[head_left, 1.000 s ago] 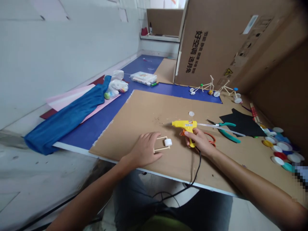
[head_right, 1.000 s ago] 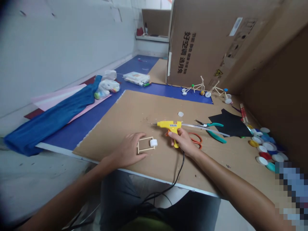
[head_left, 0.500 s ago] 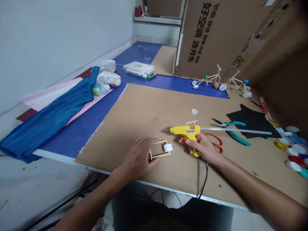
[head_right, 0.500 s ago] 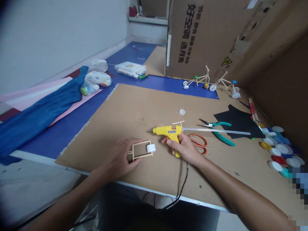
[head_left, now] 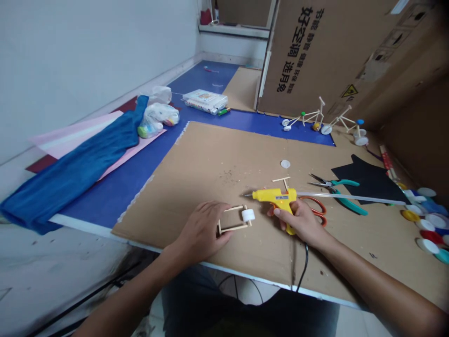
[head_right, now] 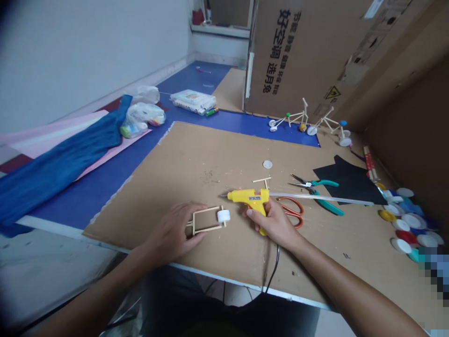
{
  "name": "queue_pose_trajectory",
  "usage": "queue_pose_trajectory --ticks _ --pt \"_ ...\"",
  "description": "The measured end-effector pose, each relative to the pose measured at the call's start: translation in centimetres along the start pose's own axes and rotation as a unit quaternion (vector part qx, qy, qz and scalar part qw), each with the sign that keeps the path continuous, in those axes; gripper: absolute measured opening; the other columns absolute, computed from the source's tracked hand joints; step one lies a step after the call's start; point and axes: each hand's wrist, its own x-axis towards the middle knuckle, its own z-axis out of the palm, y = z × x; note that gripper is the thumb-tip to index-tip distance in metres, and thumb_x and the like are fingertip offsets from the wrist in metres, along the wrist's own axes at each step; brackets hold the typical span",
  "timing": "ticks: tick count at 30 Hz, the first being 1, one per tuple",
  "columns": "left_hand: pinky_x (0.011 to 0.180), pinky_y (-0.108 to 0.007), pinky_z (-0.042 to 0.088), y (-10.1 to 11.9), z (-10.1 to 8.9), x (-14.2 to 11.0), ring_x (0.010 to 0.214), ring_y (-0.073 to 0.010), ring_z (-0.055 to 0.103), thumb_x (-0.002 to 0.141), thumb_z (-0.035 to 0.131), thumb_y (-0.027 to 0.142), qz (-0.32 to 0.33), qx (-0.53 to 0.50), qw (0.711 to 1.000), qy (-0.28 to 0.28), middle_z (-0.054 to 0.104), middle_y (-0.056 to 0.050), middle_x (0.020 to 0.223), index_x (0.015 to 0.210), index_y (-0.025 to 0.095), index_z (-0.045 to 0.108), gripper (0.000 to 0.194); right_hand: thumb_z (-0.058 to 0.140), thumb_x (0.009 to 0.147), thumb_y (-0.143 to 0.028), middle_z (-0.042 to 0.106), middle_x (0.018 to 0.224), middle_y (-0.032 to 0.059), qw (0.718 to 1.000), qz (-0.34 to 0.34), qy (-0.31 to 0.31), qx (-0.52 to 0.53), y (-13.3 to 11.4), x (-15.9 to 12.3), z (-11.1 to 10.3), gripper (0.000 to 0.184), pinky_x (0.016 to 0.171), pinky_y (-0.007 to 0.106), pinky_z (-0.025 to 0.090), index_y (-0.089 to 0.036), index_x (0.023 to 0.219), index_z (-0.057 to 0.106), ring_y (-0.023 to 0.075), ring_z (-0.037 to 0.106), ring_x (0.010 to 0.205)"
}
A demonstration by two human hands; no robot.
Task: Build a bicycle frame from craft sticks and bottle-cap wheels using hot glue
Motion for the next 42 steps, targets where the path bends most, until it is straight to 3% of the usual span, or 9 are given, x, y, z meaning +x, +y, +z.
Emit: queue_pose_trajectory --ticks 5,9,21,26,34,39,42 --pt "0.098 -0.044 0.052 0.1 -0.2 -0.2 0.107 -0.0270 0.067 0.078 0.073 0.017 -0.010 -0.008 1.000 0.013 0.070 -0.010 0.116 0.125 0.019 0.050 0.052 0.071 0.079 -0.048 0.062 0.067 -0.0003 0.999 0.018 0.007 -0.047 -0.8 0.3 1.1 0.033 0.048 0.023 0.040 -0.017 0.086 0.061 0.0101 0.050 0.051" --pt "0.097 -0.044 0.053 0.1 -0.4 -0.4 0.107 -0.0271 0.067 0.079 0.072 0.018 -0.021 -0.004 1.000 0.005 0.070 -0.010 0.117 0.125 0.019 0.050 0.051 0.068 0.078 -0.043 0.057 0.062 -0.0017 0.996 0.024 -0.001 -0.084 -1.5 0.5 2.2 0.027 0.052 0.024 0.039 -0.018 0.075 0.058 0.0118 0.050 0.055" --pt "0.093 -0.045 0.053 0.2 -0.8 -1.4 0.104 -0.0296 0.067 0.079 0.072 0.020 -0.042 0.045 0.998 -0.006 0.070 -0.011 0.113 0.123 0.018 0.051 0.048 0.068 0.082 -0.045 0.061 0.070 -0.0005 0.970 -0.009 -0.004 -0.244 -1.7 1.8 3.3 0.026 0.060 0.029 0.040 -0.020 0.082 0.062 0.0173 0.055 0.066" --pt "0.094 -0.045 0.052 0.6 -0.5 -1.9 0.105 -0.0294 0.066 0.078 0.073 0.019 -0.046 0.048 0.998 0.004 0.070 -0.010 0.113 0.123 0.018 0.052 0.049 0.066 0.084 -0.042 0.063 0.075 -0.0002 0.969 -0.028 -0.025 -0.246 -2.3 1.7 3.8 0.023 0.066 0.030 0.043 -0.020 0.091 0.065 0.0187 0.057 0.071" --pt "0.094 -0.045 0.051 1.1 -0.4 -2.3 0.105 -0.0292 0.065 0.078 0.072 0.018 -0.047 0.049 0.997 0.020 0.070 -0.011 0.112 0.122 0.018 0.051 0.049 0.062 0.083 -0.037 0.060 0.070 -0.0001 0.965 -0.020 -0.049 -0.256 -3.3 1.6 5.0 0.020 0.064 0.031 0.042 -0.021 0.073 0.056 0.0171 0.054 0.066" --pt "0.096 -0.046 0.050 1.1 -0.5 -2.7 0.107 -0.0295 0.065 0.079 0.070 0.019 -0.063 0.051 0.997 0.017 0.069 -0.011 0.113 0.123 0.019 0.051 0.047 0.061 0.085 -0.035 0.065 0.075 0.0021 0.967 -0.035 -0.067 -0.242 -3.5 1.6 5.7 0.018 0.073 0.035 0.048 -0.021 0.074 0.059 0.0204 0.060 0.074" --pt "0.096 -0.047 0.050 1.3 -0.5 -2.8 0.108 -0.0304 0.064 0.078 0.071 0.019 -0.065 0.047 0.997 0.012 0.069 -0.012 0.113 0.122 0.019 0.052 0.048 0.062 0.086 -0.032 0.071 0.089 0.0045 0.969 -0.062 -0.067 -0.229 -3.5 1.5 6.1 0.011 0.085 0.039 0.050 -0.021 0.086 0.066 0.0238 0.064 0.089"
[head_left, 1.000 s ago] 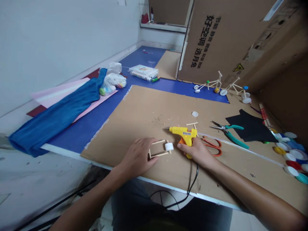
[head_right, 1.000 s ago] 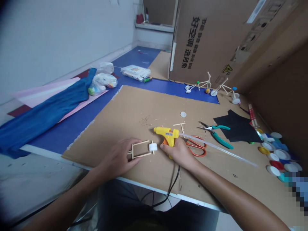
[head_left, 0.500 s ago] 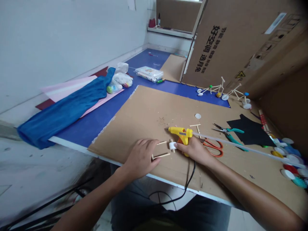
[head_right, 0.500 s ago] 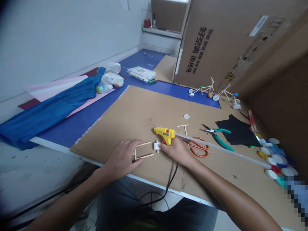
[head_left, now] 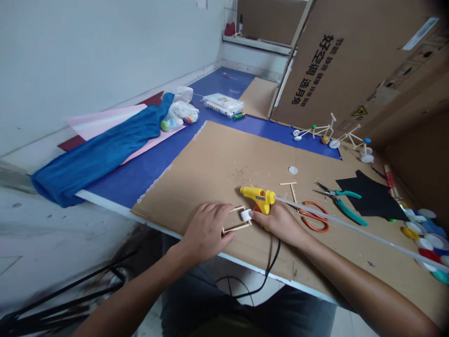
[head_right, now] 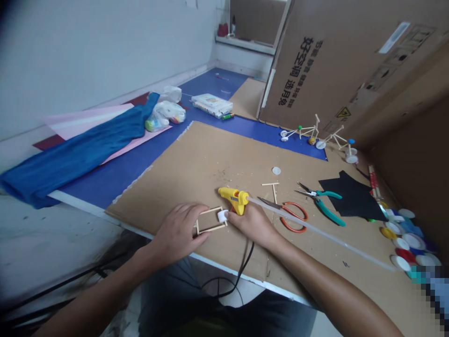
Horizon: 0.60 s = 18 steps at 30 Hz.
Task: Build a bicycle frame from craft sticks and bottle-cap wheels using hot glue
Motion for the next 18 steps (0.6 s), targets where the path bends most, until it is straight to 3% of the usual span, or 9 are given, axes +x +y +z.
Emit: queue_pose_trajectory --ticks 4,14,18 --pt "0.098 -0.047 0.050 0.21 -0.06 0.03 0.110 -0.0308 0.064 0.078 0.072 0.019 -0.009 -0.011 1.000 0.003 0.069 -0.012 0.114 0.121 0.020 0.053 0.047 0.063 0.086 -0.031 0.073 0.103 0.0056 1.000 -0.004 0.009 -0.003 0.13 -0.13 0.19 0.025 0.092 0.042 0.051 -0.022 0.109 0.069 0.0250 0.066 0.095" --pt "0.095 -0.046 0.049 0.10 0.21 0.45 0.106 -0.0299 0.064 0.077 0.073 0.019 -0.003 -0.012 1.000 0.015 0.069 -0.011 0.113 0.121 0.018 0.052 0.049 0.063 0.086 -0.025 0.072 0.121 0.0070 1.000 -0.023 0.009 0.017 0.05 0.05 0.26 0.040 0.104 0.046 0.047 -0.023 0.126 0.067 0.0265 0.065 0.112" --pt "0.094 -0.048 0.048 0.41 0.35 0.98 0.107 -0.0317 0.064 0.077 0.075 0.021 -0.021 -0.004 1.000 0.006 0.070 -0.011 0.114 0.122 0.019 0.052 0.050 0.063 0.086 -0.025 0.074 0.117 0.0073 1.000 -0.011 0.006 0.022 -0.10 0.03 0.20 0.041 0.102 0.046 0.049 -0.022 0.126 0.068 0.0267 0.066 0.108"
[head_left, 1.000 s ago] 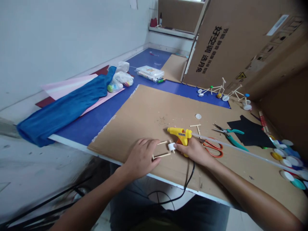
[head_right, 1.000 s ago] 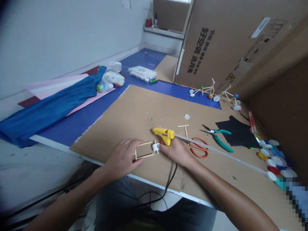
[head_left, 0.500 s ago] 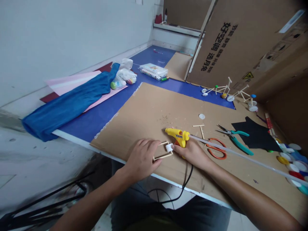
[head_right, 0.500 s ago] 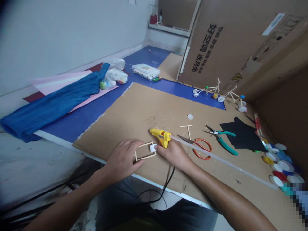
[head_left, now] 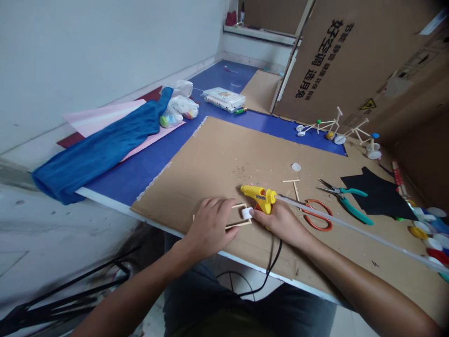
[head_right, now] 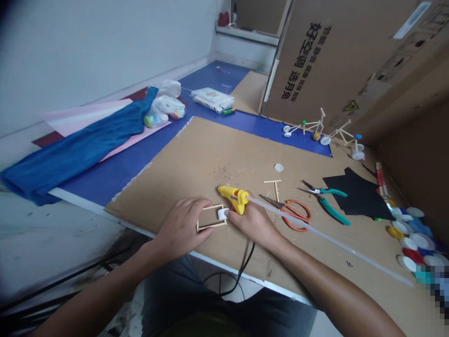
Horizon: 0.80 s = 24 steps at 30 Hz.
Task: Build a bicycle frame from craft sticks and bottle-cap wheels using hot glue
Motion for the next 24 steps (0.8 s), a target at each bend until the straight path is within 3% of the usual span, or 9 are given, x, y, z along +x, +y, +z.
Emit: queue_pose_trajectory --ticks 10,17,24 --pt "0.090 -0.045 0.047 0.8 0.7 1.5 0.106 -0.0305 0.067 0.078 0.077 0.026 -0.010 -0.013 1.000 -0.014 0.072 -0.009 0.114 0.117 0.021 0.053 0.047 0.063 0.088 -0.025 0.064 0.142 0.0060 1.000 -0.027 0.004 -0.006 1.0 0.0 0.2 0.047 0.111 0.047 0.044 -0.028 0.134 0.064 0.0283 0.061 0.127" --pt "0.090 -0.046 0.048 1.0 1.0 1.8 0.104 -0.0307 0.068 0.076 0.080 0.028 -0.019 -0.023 1.000 -0.005 0.073 -0.009 0.112 0.114 0.020 0.053 0.047 0.066 0.086 -0.027 0.073 0.123 0.0088 1.000 -0.014 0.022 -0.017 1.3 0.0 0.4 0.050 0.099 0.048 0.052 -0.026 0.135 0.064 0.0309 0.068 0.111" --pt "0.091 -0.046 0.047 1.1 1.2 2.0 0.106 -0.0298 0.068 0.076 0.077 0.025 -0.022 -0.040 0.999 -0.004 0.073 -0.008 0.112 0.113 0.021 0.053 0.044 0.067 0.084 -0.028 0.073 0.121 0.0080 0.999 -0.027 0.033 -0.018 1.6 0.0 0.5 0.047 0.095 0.045 0.054 -0.027 0.131 0.066 0.0305 0.069 0.107"
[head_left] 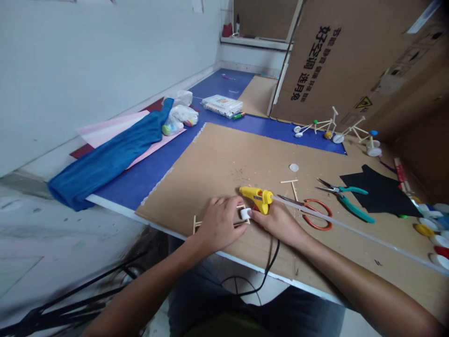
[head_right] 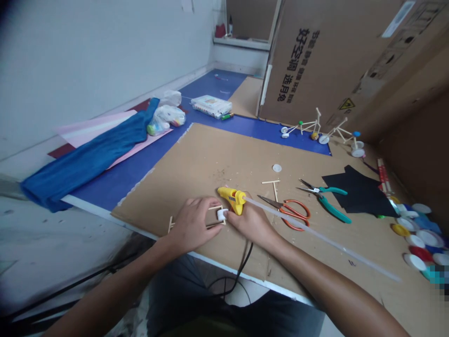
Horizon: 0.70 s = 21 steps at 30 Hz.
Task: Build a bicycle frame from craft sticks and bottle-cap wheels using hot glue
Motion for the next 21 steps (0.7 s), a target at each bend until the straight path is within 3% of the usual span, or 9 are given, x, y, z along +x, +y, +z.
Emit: queue_pose_trajectory --ticks 5,8,11,14,21 --pt "0.091 -0.046 0.046 0.1 0.1 0.0 0.107 -0.0292 0.068 0.078 0.073 0.023 0.003 -0.002 1.000 0.004 0.073 -0.008 0.112 0.113 0.021 0.052 0.041 0.067 0.084 -0.028 0.073 0.117 0.0077 1.000 -0.011 0.008 0.014 -0.3 0.0 -0.1 0.043 0.099 0.046 0.051 -0.026 0.127 0.067 0.0308 0.066 0.113" --pt "0.090 -0.046 0.046 0.1 0.0 -0.1 0.106 -0.0297 0.068 0.078 0.071 0.023 0.007 0.009 1.000 0.005 0.073 -0.008 0.111 0.114 0.021 0.052 0.040 0.063 0.086 -0.030 0.074 0.112 0.0072 1.000 -0.021 -0.001 0.019 -0.5 -0.1 -0.4 0.029 0.101 0.044 0.048 -0.024 0.114 0.071 0.0287 0.065 0.112" --pt "0.089 -0.045 0.045 -0.1 -0.1 -0.1 0.104 -0.0294 0.068 0.078 0.071 0.023 0.014 0.025 0.999 0.014 0.073 -0.008 0.110 0.114 0.020 0.052 0.040 0.060 0.088 -0.038 0.072 0.084 0.0051 0.999 0.028 -0.008 0.019 -0.5 -0.4 -0.7 0.019 0.080 0.038 0.052 -0.021 0.090 0.068 0.0241 0.067 0.083" --pt "0.089 -0.044 0.045 -0.5 -0.4 0.0 0.104 -0.0290 0.068 0.078 0.071 0.023 0.026 0.039 0.998 0.029 0.073 -0.009 0.111 0.114 0.020 0.052 0.041 0.058 0.089 -0.047 0.062 0.064 0.0009 0.997 0.065 -0.002 0.042 -0.3 -0.8 -1.1 0.029 0.061 0.031 0.046 -0.021 0.076 0.061 0.0188 0.058 0.062" --pt "0.088 -0.045 0.045 -1.2 -0.9 0.6 0.102 -0.0297 0.069 0.079 0.069 0.025 0.051 0.062 0.995 0.055 0.073 -0.011 0.112 0.117 0.019 0.050 0.043 0.068 0.083 -0.049 0.070 0.087 0.0067 0.984 0.069 0.035 0.161 -0.6 -2.2 -3.2 0.037 0.057 0.030 0.050 -0.017 0.100 0.069 0.0166 0.058 0.065"
